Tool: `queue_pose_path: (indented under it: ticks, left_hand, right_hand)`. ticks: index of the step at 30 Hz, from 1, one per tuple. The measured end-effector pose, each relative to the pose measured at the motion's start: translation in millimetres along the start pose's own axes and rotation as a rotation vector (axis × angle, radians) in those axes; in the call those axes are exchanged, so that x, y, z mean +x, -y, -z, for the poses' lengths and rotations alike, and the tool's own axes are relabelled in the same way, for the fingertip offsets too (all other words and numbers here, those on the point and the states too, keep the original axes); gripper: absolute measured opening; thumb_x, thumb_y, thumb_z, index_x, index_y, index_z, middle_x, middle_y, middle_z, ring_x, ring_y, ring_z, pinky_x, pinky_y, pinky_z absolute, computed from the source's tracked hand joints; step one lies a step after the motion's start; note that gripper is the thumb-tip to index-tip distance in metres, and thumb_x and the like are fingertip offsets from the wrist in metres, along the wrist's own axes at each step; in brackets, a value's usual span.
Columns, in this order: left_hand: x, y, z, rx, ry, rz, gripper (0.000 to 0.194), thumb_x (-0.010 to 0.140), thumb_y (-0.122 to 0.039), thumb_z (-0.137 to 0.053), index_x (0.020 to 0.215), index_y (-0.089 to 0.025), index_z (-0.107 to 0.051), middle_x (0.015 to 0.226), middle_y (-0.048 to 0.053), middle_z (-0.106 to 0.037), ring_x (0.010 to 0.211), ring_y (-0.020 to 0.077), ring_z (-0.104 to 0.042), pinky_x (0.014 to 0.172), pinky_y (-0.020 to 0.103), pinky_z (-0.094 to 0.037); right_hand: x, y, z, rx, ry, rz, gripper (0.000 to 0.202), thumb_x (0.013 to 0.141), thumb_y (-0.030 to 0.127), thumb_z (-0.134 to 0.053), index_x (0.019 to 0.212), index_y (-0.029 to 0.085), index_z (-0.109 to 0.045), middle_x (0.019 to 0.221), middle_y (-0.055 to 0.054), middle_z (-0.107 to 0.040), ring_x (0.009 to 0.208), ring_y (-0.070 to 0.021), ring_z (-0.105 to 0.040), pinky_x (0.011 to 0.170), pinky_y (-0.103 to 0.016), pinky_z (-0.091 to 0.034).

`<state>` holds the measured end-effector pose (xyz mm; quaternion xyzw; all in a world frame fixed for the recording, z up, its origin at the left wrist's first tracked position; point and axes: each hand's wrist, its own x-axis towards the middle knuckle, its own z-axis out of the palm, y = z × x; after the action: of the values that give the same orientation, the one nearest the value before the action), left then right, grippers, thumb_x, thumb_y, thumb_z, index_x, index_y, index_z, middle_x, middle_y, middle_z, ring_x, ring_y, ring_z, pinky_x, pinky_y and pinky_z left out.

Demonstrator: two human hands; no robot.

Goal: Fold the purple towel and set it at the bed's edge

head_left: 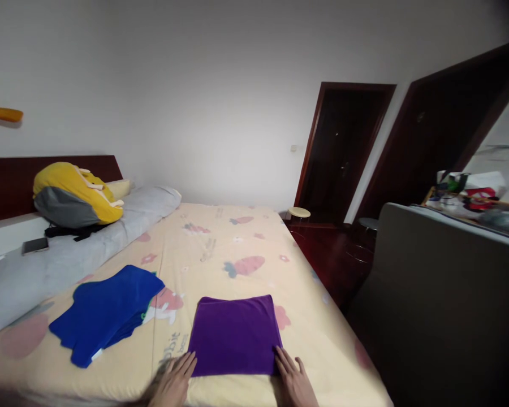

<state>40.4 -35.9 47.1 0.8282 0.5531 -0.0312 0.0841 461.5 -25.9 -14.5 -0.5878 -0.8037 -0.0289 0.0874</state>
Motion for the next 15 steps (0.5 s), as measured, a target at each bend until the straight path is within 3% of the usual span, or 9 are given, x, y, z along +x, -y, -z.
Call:
queue_pose_path:
  ticks: [3,7,11,15]
  left_hand:
    - [7.5,6.2,-7.8,0.02,-0.049,-0.033,0.069,0.075,-0.009,-0.042,0.141,-0.027,-0.041,0.149,0.005,-0.045,0.137,0.0226,-0.042,0.116,0.049,-0.032]
    - [13.9,6.2,-16.4,0.037,-0.09,-0.024,0.068,0.075,-0.005,-0.041,0.139,-0.027,-0.045,0.147,0.006,-0.049,0.135,0.0235,-0.046,0.113,0.05,-0.036]
    - [12.6,-2.3,-13.0,0.061,-0.123,0.064,0.071,0.073,0.005,-0.03,0.133,-0.026,-0.053,0.143,0.005,-0.053,0.133,0.0217,-0.047,0.114,0.049,-0.034]
    - [10.6,-7.1,-3.0,0.007,-0.14,0.08,0.064,0.077,0.004,-0.031,0.127,-0.025,-0.057,0.137,0.005,-0.06,0.129,0.0202,-0.051,0.113,0.045,-0.032]
  right_hand:
    - [0.4,2.9,1.2,0.029,-0.013,-0.009,0.051,0.082,0.019,-0.047,0.133,0.025,-0.054,0.141,-0.008,-0.05,0.127,-0.0286,-0.051,0.101,-0.048,-0.043]
    - [1.8,6.7,14.3,0.106,0.008,-0.041,0.047,0.085,0.027,-0.047,0.132,0.023,-0.054,0.141,-0.009,-0.051,0.129,-0.0279,-0.05,0.102,-0.045,-0.04]
    - [5.8,12.9,40.4,0.206,0.087,-0.089,0.049,0.083,0.02,-0.041,0.129,0.02,-0.056,0.14,-0.01,-0.054,0.129,-0.0247,-0.05,0.103,-0.042,-0.036]
    - [9.1,15.1,60.2,0.327,0.071,-0.109,0.048,0.078,0.014,-0.038,0.118,0.019,-0.064,0.12,-0.009,-0.068,0.113,-0.0214,-0.06,0.096,-0.035,-0.04]
